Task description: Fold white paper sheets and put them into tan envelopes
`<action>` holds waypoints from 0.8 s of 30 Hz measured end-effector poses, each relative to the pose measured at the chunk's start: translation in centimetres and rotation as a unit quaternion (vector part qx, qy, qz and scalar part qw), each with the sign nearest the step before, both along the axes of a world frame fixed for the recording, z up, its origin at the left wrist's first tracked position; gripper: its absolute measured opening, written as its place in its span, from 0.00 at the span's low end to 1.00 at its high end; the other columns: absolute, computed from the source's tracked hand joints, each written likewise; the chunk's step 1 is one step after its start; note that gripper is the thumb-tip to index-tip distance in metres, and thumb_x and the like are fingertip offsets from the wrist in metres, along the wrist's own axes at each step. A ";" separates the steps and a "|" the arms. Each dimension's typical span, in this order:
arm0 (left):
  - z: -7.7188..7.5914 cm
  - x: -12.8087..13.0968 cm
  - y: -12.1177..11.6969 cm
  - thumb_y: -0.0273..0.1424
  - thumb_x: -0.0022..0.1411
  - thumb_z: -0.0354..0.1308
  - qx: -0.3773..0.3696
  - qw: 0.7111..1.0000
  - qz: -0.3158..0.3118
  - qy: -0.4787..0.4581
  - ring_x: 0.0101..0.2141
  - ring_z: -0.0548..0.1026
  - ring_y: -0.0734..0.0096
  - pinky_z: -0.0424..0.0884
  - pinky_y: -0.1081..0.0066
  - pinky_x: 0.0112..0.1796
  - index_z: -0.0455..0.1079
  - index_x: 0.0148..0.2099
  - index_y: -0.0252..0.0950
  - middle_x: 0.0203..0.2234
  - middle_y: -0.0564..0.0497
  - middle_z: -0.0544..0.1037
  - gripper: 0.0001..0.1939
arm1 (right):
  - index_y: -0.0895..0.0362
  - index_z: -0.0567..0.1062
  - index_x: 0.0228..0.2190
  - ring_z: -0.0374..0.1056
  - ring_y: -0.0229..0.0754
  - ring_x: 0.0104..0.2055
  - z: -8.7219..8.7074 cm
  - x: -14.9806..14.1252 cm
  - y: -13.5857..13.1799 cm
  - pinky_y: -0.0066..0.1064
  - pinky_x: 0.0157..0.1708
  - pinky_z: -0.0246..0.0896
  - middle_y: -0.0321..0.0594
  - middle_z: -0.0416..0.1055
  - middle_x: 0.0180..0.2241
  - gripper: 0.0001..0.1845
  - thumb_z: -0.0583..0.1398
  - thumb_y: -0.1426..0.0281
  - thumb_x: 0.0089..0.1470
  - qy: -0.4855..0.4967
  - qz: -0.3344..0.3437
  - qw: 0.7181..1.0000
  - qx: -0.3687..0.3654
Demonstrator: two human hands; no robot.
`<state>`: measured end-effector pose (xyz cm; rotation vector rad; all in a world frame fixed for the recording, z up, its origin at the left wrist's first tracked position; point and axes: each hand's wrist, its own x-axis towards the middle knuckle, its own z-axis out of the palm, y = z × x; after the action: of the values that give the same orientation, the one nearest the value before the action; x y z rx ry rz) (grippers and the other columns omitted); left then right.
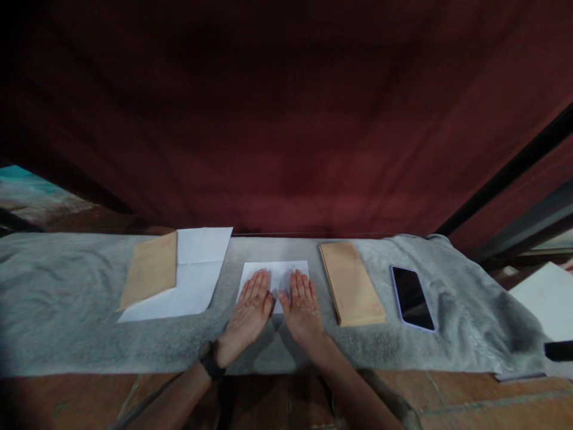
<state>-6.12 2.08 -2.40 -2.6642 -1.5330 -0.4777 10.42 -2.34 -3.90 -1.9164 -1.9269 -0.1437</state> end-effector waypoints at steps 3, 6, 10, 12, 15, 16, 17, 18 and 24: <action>-0.6 1.7 0.8 0.30 0.72 0.39 -0.022 0.999 -0.029 0.007 0.71 0.52 0.58 0.56 0.51 0.67 0.48 0.74 0.29 0.70 0.38 0.57 0.31 | 0.62 0.53 0.70 0.48 0.52 0.73 0.4 -0.8 1.5 0.52 0.69 0.49 0.53 0.54 0.70 0.33 0.40 0.59 0.72 0.025 0.018 0.999 -0.033; -1.1 2.6 1.4 0.27 0.70 0.40 -0.034 0.999 -0.028 0.021 0.71 0.50 0.56 0.53 0.49 0.67 0.48 0.75 0.32 0.71 0.39 0.57 0.32 | 0.62 0.58 0.69 0.49 0.51 0.73 0.5 -1.5 2.6 0.50 0.69 0.49 0.51 0.55 0.70 0.33 0.39 0.59 0.73 0.034 0.024 0.998 -0.056; -0.8 3.1 2.3 0.26 0.70 0.41 -0.044 0.998 -0.005 0.036 0.71 0.51 0.56 0.50 0.49 0.68 0.52 0.74 0.33 0.71 0.41 0.58 0.32 | 0.60 0.62 0.67 0.50 0.50 0.72 0.5 -1.6 3.5 0.50 0.70 0.47 0.49 0.56 0.69 0.30 0.41 0.61 0.73 0.027 0.013 0.997 -0.072; -0.3 3.1 2.8 0.27 0.70 0.40 -0.049 0.998 0.016 0.038 0.71 0.53 0.56 0.50 0.50 0.68 0.54 0.73 0.32 0.70 0.42 0.58 0.30 | 0.60 0.62 0.67 0.51 0.50 0.72 0.2 -1.3 3.9 0.51 0.70 0.47 0.49 0.56 0.69 0.30 0.42 0.60 0.73 0.021 0.008 0.997 -0.068; 0.5 2.9 3.5 0.29 0.71 0.41 -0.050 0.996 0.066 0.034 0.70 0.55 0.52 0.52 0.48 0.67 0.57 0.71 0.28 0.70 0.38 0.59 0.29 | 0.62 0.62 0.67 0.53 0.52 0.71 -0.3 -0.7 4.3 0.51 0.69 0.48 0.52 0.58 0.68 0.31 0.42 0.59 0.73 0.010 -0.006 0.999 -0.040; 0.8 2.8 3.7 0.31 0.71 0.42 -0.050 0.994 0.090 0.030 0.69 0.57 0.49 0.53 0.46 0.66 0.57 0.71 0.26 0.69 0.36 0.60 0.29 | 0.63 0.63 0.66 0.54 0.53 0.71 -0.5 -0.4 4.3 0.52 0.68 0.48 0.54 0.58 0.68 0.31 0.43 0.59 0.72 0.004 -0.012 1.000 -0.027; 1.1 2.5 3.8 0.32 0.71 0.43 -0.049 0.992 0.115 0.021 0.68 0.58 0.46 0.55 0.45 0.65 0.58 0.70 0.25 0.68 0.33 0.60 0.30 | 0.65 0.63 0.66 0.55 0.54 0.70 -0.7 -0.1 4.3 0.52 0.68 0.49 0.56 0.58 0.68 0.31 0.44 0.59 0.72 -0.003 -0.020 1.000 -0.014; 1.4 2.2 4.0 0.32 0.70 0.44 -0.049 0.989 0.138 0.007 0.67 0.60 0.44 0.57 0.44 0.64 0.59 0.70 0.23 0.68 0.31 0.61 0.30 | 0.67 0.63 0.65 0.56 0.55 0.70 -0.8 0.1 4.3 0.52 0.68 0.49 0.58 0.58 0.67 0.32 0.45 0.59 0.72 -0.010 -0.028 1.000 -0.005; 3.1 -1.3 5.8 0.36 0.68 0.52 -0.163 0.946 0.179 -0.216 0.64 0.66 0.46 0.60 0.52 0.63 0.61 0.67 0.22 0.64 0.27 0.67 0.31 | 0.70 0.63 0.65 0.57 0.58 0.69 -1.3 1.1 3.9 0.51 0.67 0.51 0.61 0.58 0.67 0.31 0.48 0.61 0.71 -0.038 -0.044 0.998 0.018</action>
<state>-7.43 7.83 0.74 -2.5061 -2.3509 -0.8981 11.49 1.53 -5.18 -1.9990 -1.8763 -0.2779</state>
